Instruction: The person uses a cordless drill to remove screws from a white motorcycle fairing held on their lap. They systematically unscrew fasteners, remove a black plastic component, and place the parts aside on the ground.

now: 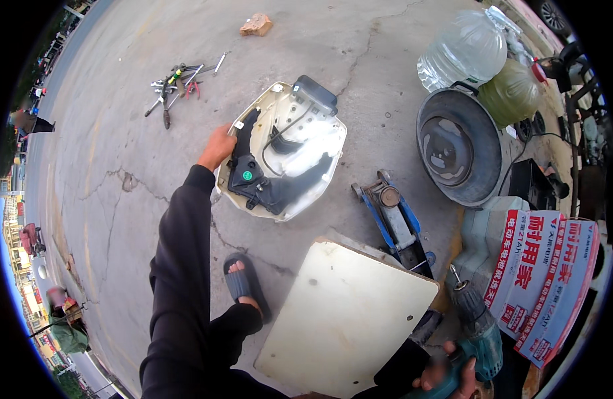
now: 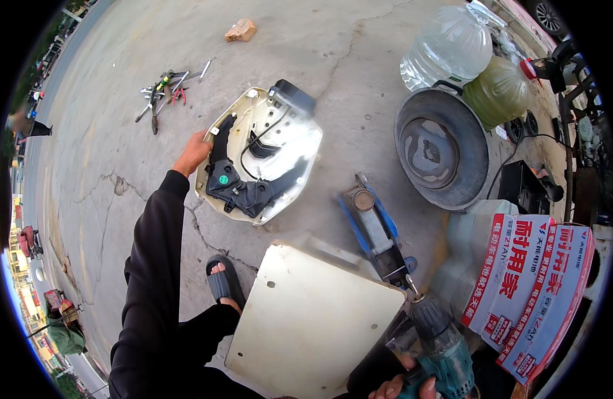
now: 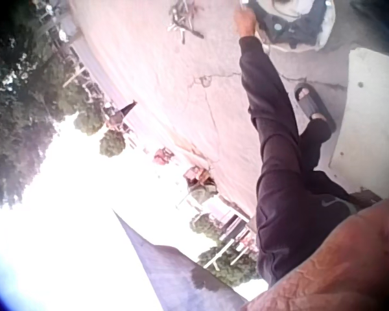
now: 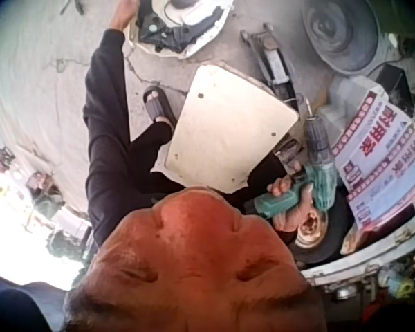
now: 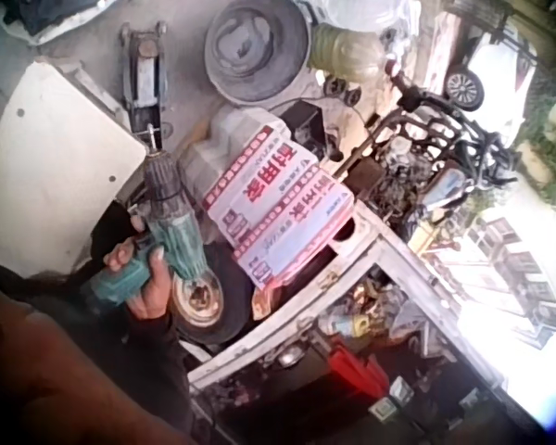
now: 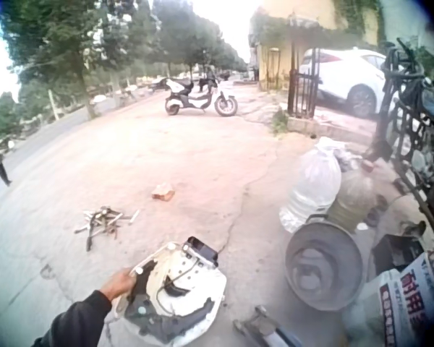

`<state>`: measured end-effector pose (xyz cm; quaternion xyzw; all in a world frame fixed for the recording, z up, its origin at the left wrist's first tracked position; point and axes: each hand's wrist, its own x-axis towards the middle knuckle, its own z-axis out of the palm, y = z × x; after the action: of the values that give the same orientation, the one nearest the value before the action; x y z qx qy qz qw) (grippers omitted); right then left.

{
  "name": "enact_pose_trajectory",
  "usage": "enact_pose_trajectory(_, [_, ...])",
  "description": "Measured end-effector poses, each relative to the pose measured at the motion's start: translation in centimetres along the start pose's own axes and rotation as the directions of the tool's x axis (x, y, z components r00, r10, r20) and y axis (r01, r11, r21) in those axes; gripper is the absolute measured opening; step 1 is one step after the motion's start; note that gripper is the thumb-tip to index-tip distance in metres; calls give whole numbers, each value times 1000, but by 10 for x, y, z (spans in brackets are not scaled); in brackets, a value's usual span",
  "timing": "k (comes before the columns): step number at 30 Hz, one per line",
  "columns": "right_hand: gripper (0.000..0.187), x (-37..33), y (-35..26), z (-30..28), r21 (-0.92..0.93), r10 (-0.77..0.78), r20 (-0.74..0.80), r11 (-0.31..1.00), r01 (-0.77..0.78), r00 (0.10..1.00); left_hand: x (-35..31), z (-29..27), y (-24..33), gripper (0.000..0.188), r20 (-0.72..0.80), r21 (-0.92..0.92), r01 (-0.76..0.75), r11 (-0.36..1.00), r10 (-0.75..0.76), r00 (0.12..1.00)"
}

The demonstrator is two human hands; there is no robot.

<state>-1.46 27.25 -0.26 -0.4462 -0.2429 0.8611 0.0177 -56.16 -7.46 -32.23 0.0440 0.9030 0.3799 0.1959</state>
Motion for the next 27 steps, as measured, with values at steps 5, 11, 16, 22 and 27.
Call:
enact_pose_trajectory(5, [66,-4,1,-2,-9,21,13,1000,-21,1000,-19,-19,10,47,-173,279,-37,960,88,981])
enact_pose_trajectory(11, [65,-9,1,2,39,49,64,998,-52,997,-60,-100,16,43,-255,556,73,828,86,963])
enact_pose_trajectory(16, [51,-9,3,5,-69,-106,-59,992,102,993,-110,-182,45,41,-307,594,195,780,-4,952])
enact_pose_trajectory(22, [47,-4,-1,-4,53,-20,294,999,4,955,-219,-284,111,37,-316,525,188,830,-15,949])
enact_pose_trajectory(27, [45,3,-1,-12,41,-3,546,999,-23,838,-354,-320,178,28,-273,31,57,998,-46,961])
